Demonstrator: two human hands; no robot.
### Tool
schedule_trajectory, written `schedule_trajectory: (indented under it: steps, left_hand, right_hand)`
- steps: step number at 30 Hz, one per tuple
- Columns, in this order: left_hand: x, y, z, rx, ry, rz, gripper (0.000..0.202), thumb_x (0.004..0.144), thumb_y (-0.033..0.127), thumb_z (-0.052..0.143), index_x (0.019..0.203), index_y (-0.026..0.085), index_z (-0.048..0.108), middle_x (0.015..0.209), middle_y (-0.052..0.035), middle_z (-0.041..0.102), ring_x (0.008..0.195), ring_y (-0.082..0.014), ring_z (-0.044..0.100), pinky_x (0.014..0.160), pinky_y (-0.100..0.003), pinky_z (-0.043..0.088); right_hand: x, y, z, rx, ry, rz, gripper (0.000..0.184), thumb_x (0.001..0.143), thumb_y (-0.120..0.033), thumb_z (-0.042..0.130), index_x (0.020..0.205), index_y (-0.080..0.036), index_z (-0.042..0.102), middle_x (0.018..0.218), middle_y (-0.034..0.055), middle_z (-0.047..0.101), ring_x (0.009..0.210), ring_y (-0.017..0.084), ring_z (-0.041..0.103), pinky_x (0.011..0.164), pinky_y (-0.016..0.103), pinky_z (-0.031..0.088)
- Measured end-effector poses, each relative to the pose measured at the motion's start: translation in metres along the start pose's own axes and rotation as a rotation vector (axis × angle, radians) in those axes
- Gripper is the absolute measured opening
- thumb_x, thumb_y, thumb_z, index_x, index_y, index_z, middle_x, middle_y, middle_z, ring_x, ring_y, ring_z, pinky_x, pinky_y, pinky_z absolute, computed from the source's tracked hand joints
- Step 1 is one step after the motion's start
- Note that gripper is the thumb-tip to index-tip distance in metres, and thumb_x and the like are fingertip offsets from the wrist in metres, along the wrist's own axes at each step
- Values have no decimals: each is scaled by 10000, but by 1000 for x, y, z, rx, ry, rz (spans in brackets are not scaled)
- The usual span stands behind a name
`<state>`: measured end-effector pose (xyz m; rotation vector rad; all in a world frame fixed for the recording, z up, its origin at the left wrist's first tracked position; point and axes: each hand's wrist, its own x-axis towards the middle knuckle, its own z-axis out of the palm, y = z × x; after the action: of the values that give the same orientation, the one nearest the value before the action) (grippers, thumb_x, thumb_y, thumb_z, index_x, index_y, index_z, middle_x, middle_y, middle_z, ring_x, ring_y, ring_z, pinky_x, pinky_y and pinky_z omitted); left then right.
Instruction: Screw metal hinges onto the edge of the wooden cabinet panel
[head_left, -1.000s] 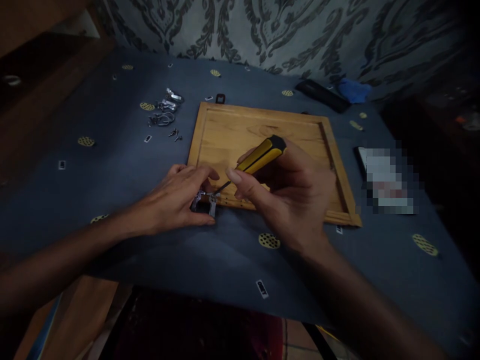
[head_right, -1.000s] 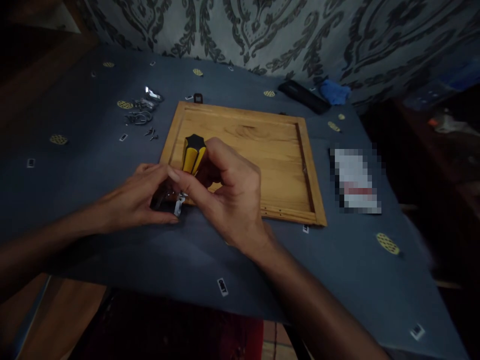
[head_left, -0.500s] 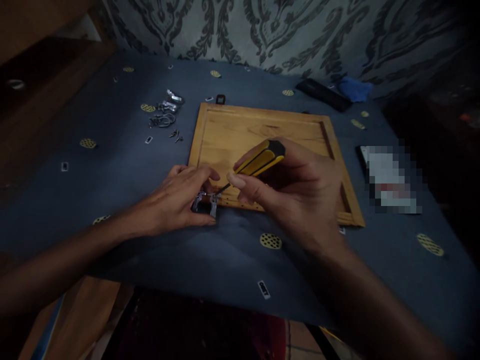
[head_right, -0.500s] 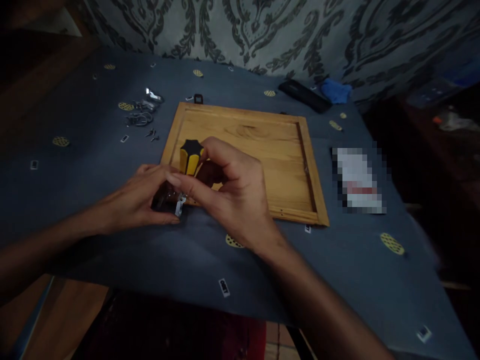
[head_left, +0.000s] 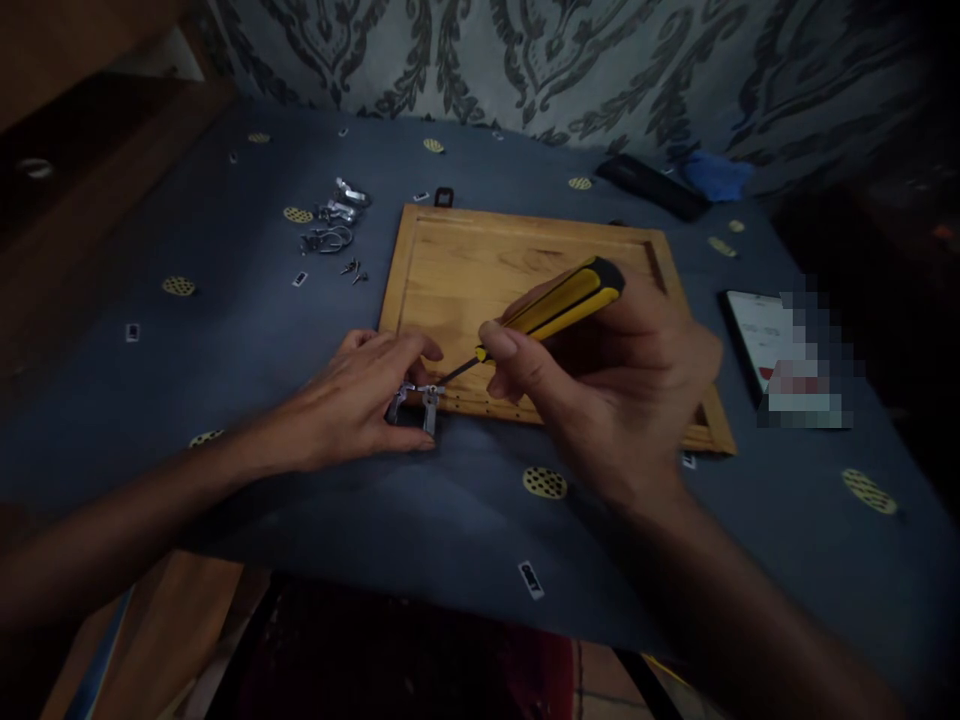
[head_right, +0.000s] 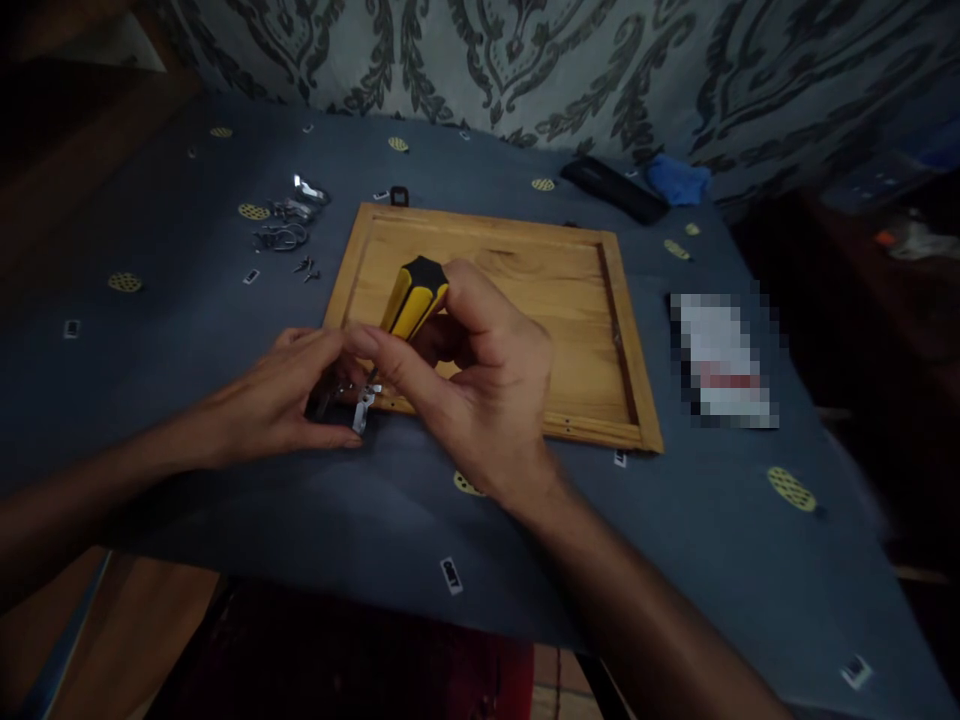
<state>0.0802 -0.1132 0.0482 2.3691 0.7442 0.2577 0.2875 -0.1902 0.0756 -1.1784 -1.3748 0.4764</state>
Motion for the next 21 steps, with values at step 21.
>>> schedule_trajectory:
  steps: [21]
  left_hand:
    - [0, -3, 2, 17, 11, 22, 562, 875, 466, 836, 1298, 248, 537, 1215, -49, 727, 1168, -342, 676, 1070, -493, 424]
  right_hand:
    - [1, 1, 0, 8, -110, 50, 457, 817, -511, 965, 686, -258, 607, 691, -25, 638, 554, 150, 593, 490, 332, 499]
